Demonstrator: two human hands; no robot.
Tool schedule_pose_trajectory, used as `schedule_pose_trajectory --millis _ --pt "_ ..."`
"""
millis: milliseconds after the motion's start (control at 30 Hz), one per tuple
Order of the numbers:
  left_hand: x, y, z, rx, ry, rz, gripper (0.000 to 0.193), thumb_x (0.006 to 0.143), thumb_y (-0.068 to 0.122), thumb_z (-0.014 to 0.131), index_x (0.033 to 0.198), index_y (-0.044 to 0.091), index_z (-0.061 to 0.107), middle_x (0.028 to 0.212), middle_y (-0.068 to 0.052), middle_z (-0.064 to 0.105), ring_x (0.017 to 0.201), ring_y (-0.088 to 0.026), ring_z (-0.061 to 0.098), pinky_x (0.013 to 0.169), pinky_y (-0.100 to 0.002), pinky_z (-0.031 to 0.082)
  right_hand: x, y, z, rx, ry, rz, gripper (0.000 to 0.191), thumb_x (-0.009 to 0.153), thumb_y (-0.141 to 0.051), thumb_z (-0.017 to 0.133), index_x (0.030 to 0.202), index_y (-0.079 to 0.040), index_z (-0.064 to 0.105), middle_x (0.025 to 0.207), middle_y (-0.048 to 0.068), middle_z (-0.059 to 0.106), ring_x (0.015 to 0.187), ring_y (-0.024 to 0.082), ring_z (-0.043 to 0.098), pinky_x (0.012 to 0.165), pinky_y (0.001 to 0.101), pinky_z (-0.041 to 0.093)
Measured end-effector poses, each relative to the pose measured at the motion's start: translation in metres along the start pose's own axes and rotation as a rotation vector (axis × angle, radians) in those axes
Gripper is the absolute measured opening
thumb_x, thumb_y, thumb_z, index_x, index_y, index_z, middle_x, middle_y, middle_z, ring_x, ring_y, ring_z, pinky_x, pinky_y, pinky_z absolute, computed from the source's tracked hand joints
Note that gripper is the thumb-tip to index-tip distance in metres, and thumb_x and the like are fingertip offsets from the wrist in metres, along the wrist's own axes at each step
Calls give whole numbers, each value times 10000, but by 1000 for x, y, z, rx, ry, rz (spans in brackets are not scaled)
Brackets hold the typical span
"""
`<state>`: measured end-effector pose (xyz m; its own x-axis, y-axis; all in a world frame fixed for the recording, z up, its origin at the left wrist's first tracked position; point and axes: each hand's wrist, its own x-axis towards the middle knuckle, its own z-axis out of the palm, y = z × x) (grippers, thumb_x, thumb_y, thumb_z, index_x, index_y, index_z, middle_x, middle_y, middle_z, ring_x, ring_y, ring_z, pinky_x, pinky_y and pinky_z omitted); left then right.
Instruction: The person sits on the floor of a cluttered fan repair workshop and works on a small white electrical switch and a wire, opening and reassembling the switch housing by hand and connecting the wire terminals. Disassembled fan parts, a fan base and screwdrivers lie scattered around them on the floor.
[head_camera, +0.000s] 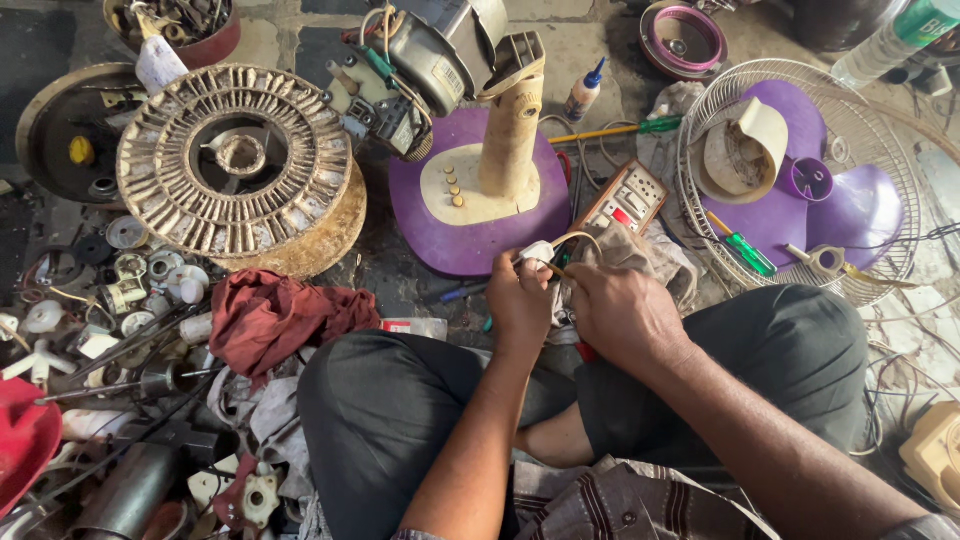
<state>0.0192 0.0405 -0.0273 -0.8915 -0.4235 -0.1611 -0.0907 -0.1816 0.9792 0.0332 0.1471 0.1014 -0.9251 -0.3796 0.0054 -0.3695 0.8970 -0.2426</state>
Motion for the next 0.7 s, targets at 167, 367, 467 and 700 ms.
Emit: schedule_pose_trajectory --millis 167,367,467,700 --pt "-6 9 -2 71 4 44 209 997 85 565 1169 -19 623 895 -120 754 812 -186 756 724 -340 581 7 7 5 92 171 -167 242 854 -246 658 1009 -71 721 894 193 724 803 403 706 731 504 555" --pt "-9 13 0 161 50 123 192 990 77 581 1154 -6 635 907 -154 746 825 -261 742 745 -380 566 7 10 10 253 125 -57 278 813 -264 712 996 -55 710 856 203 726 796 395 706 697 496 551" --pt "-10 14 1 111 48 112 182 990 87 581 1145 5 632 934 -162 755 855 -276 763 753 -387 577 6 13 13 158 17 110 184 944 -271 667 1020 -135 764 862 183 735 843 383 715 774 492 551" --pt "-11 14 0 196 81 171 205 963 86 609 1151 7 633 979 -215 736 889 -370 733 762 -436 557 10 28 24 354 -8 163 222 905 -269 716 1070 -128 764 803 128 741 750 283 730 700 410 564"
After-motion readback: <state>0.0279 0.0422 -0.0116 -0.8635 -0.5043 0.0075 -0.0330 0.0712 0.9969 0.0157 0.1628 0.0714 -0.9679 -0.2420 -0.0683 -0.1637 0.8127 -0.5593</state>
